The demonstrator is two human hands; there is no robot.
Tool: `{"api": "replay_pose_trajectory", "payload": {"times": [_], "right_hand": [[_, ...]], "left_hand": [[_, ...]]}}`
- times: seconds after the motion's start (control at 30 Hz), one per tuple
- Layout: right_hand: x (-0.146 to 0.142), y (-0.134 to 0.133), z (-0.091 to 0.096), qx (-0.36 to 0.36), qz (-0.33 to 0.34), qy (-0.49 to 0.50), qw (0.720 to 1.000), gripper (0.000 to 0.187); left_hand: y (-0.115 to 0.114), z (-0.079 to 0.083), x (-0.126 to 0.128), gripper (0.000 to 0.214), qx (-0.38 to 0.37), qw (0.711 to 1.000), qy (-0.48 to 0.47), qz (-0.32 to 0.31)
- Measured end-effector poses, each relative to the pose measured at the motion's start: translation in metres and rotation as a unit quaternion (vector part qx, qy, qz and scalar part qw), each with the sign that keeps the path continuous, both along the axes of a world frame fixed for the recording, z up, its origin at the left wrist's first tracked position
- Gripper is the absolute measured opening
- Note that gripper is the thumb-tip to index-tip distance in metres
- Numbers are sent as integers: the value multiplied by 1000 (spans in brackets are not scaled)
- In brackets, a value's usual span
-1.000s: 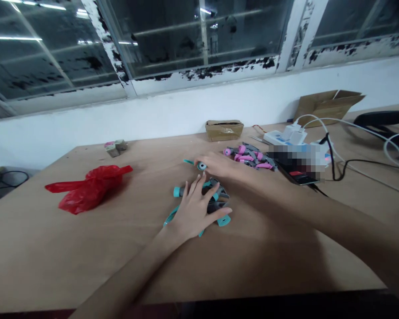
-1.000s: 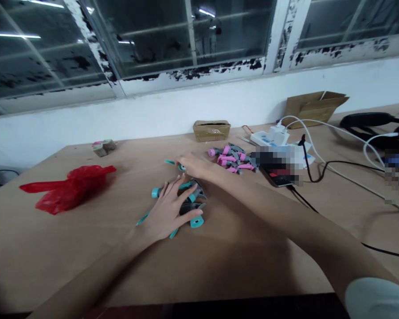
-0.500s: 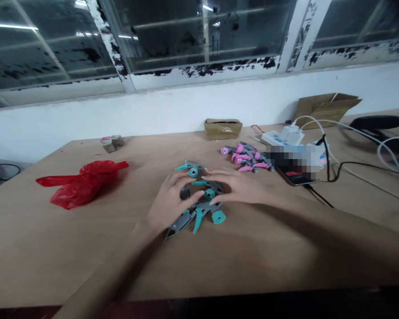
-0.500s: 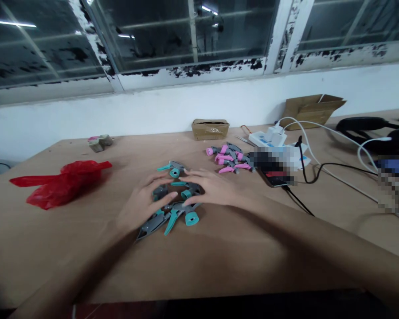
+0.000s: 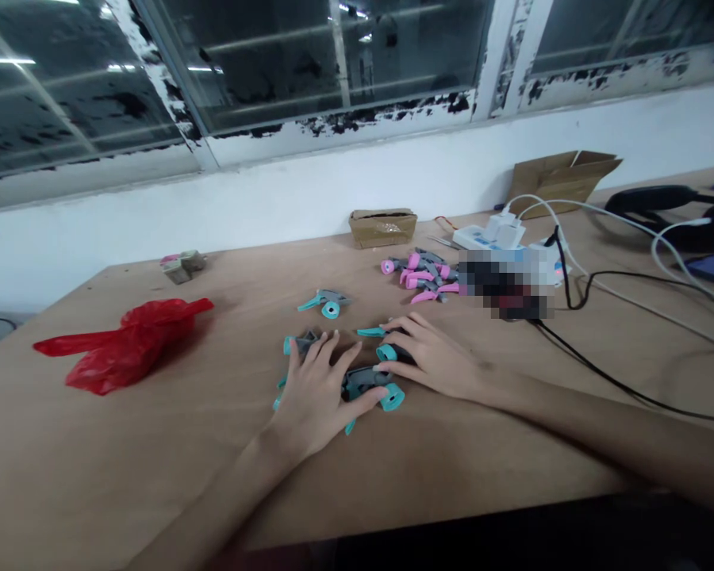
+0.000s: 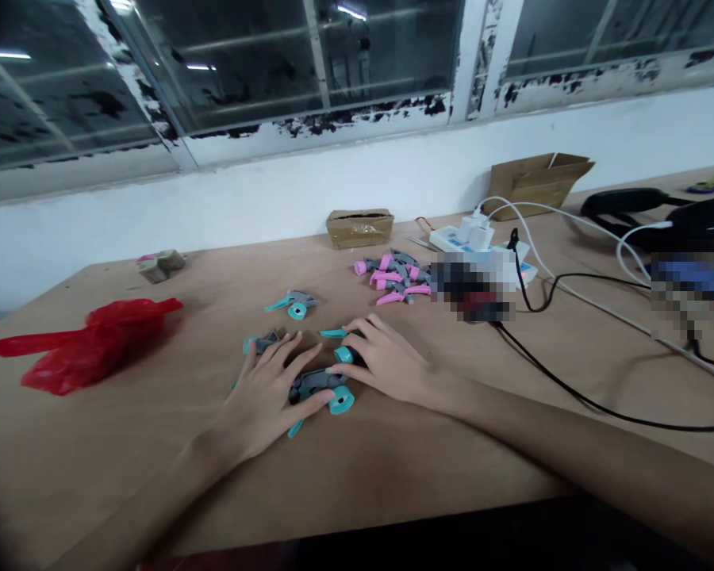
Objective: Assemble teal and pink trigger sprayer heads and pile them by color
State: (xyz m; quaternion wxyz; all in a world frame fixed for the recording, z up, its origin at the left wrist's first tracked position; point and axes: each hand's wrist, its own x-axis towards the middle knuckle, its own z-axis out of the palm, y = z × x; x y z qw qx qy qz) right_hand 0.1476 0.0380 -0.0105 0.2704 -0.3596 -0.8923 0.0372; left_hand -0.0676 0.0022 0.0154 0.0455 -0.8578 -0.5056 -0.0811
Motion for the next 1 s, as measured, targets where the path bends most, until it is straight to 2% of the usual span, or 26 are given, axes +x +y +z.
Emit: {"api": "replay_pose_trajectory", "payload": {"times": [0.17,0.37,0.47,0.53,0.63,0.7,0.77,0.87,1.0], "right_hand": [[23,-3,-2,-45,-37,63,996,32],[46,-16,9,-141,-60,151,977,23],[49,-18,15,-167,-56,189,966,23],[48,-17,16,-161,-43,212,963,23],[45,-16,14,-137,-23,236,962,23],[44,-17,10,-134,-11,238,962,24],[45,-19,7,-139,5,225,964,25],[50,-23,3,-154,30,198,968,28],[56,-26,3,-171,48,185,966,36]], "left_hand": [[16,-2,-3,59,20,1000,9,-13],[39,0,-33,42,16,999,-12,-39],[42,3,-46,35,21,998,-45,-48],[38,6,-44,30,42,994,-91,-43],[21,10,-19,20,66,981,-179,-47],[7,10,10,17,38,973,-215,-73],[-5,7,41,20,-21,964,-252,-76],[-15,-3,79,33,-104,934,-337,-56],[-12,-12,97,30,-200,885,-418,-45]]}}
